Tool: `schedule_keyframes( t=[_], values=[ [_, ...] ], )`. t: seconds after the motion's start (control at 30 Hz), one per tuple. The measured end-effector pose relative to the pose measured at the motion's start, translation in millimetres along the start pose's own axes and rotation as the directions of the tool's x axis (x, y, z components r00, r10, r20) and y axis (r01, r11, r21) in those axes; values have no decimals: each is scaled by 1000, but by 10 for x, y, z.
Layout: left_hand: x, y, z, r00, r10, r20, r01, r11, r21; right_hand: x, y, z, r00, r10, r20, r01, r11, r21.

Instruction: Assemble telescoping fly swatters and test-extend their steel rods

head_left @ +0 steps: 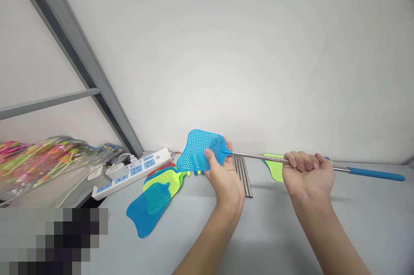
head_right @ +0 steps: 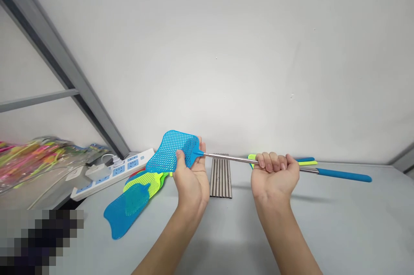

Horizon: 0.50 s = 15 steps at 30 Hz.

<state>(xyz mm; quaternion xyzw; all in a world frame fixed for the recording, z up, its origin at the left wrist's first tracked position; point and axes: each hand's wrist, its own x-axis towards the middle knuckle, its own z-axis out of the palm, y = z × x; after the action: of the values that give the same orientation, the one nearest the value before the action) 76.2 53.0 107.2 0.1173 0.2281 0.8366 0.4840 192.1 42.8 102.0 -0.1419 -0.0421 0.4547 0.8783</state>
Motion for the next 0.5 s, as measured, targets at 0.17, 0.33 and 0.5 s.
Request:
schedule_keyframes(
  t=[0.17, 0.33, 0.5],
  values=[
    [-98, -13, 20, 998, 67, 22, -67, 998, -3, -38, 0, 26, 999, -35, -24, 37, 996, 78],
    [-114, -111, -41, 999, -2, -32, 3, 999, 49, -38, -25, 25, 992, -126, 18, 125, 991, 57],
    [-176, -143, -70, 998, -38, -40, 41, 997, 66, -43, -22, 45, 991, -135, 13, 134, 989, 67]
  ],
)
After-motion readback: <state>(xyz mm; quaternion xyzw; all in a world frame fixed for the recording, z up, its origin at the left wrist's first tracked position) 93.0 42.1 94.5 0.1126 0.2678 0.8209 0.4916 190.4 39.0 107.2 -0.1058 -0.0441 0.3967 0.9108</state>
